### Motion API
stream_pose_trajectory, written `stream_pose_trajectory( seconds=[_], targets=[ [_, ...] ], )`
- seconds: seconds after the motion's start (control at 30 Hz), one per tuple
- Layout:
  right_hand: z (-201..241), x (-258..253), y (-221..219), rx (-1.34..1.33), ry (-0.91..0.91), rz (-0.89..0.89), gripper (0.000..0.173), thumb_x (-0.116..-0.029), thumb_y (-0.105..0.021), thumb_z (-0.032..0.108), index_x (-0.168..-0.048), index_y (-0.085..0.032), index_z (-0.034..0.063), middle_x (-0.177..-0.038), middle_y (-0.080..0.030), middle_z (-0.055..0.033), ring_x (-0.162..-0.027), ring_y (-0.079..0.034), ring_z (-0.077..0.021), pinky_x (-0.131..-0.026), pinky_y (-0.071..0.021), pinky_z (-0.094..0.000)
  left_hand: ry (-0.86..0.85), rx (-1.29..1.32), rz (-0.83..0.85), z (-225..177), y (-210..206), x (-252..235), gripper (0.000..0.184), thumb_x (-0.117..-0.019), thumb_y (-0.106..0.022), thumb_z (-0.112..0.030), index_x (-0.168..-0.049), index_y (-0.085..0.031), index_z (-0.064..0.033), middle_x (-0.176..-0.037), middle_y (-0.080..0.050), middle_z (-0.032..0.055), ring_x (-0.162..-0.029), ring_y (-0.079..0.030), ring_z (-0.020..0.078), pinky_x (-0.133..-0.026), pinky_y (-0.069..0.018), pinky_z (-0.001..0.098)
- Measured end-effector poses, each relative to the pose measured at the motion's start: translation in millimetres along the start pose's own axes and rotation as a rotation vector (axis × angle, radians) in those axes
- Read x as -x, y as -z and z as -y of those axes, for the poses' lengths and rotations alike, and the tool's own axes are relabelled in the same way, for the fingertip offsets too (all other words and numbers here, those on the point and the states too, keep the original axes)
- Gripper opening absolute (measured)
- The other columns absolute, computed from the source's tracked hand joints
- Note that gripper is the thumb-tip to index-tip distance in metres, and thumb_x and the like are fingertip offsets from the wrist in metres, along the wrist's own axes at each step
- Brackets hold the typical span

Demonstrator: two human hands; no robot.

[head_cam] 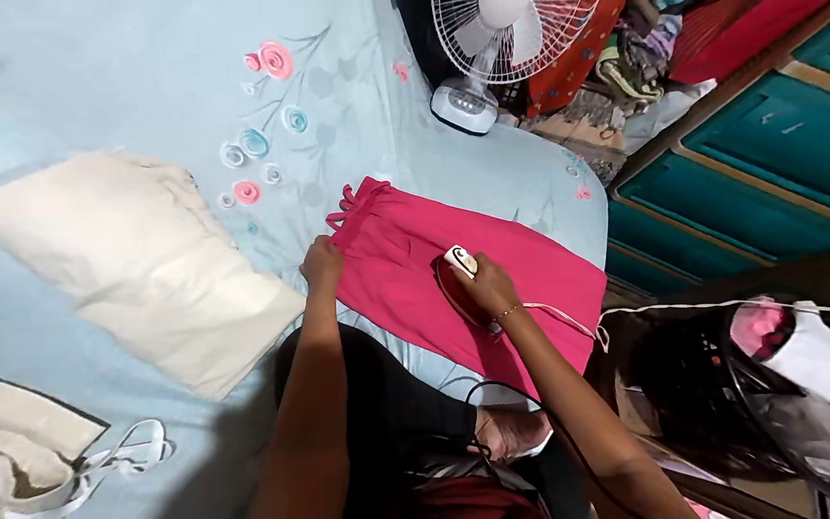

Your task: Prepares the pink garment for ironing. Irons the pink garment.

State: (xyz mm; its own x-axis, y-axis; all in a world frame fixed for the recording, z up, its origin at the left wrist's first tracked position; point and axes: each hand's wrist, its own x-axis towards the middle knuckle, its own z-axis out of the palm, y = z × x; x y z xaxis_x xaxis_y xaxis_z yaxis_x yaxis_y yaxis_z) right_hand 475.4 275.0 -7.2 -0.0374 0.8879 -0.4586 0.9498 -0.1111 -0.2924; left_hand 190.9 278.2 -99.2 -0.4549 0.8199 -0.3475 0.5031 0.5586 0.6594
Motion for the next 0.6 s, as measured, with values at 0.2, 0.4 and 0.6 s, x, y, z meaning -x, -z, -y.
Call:
stream_pose_trajectory(
  seconds=[0.2,0.4,0.6],
  targets=[
    [-0.8,14.3,-9.6,0.066,0.271,0.150,0.061,-0.1009,-0.055,0.055,-0.125,-0.061,-0.0006,-0.107,-0.070,-0.0218,-0.104,-0.068,-0.0378,-0.091,-0.0512,-0.0583,0.015,-0.013,-0.003,-1.7,-0.3,-0.2,0.036,-0.1097,-0.042,-0.016,-0.138,-0.058,0.0006,-0.133,-0.062,0.0302,-0.131,-0.056,0.0471,-0.107,-0.0357,0.0709],
    [45.5,-7.7,-25.2,0.080,0.304,0.172,0.060,-0.1018,-0.056,0.055,-0.125,-0.062,0.0001,-0.107,-0.070,-0.0220,-0.106,-0.068,-0.0386,-0.092,-0.0512,-0.0581,0.009,-0.018,-0.004,-0.4,-0.6,-1.6,0.036,-0.1101,-0.042,-0.016,-0.138,-0.058,0.0008,-0.133,-0.062,0.0299,-0.130,-0.056,0.0473,-0.107,-0.0358,0.0709],
    [60.3,-15.1,-30.9,0.079,0.329,0.147,0.060,-0.1012,-0.057,0.057,-0.125,-0.060,0.0014,-0.105,-0.070,-0.0214,-0.103,-0.069,-0.0389,-0.088,-0.0528,-0.0590,-0.018,0.009,-0.012,0.8,-0.2,-0.4,0.037,-0.1092,-0.042,-0.016,-0.138,-0.058,0.0012,-0.132,-0.063,0.0306,-0.130,-0.056,0.0487,-0.107,-0.0351,0.0728]
  ],
)
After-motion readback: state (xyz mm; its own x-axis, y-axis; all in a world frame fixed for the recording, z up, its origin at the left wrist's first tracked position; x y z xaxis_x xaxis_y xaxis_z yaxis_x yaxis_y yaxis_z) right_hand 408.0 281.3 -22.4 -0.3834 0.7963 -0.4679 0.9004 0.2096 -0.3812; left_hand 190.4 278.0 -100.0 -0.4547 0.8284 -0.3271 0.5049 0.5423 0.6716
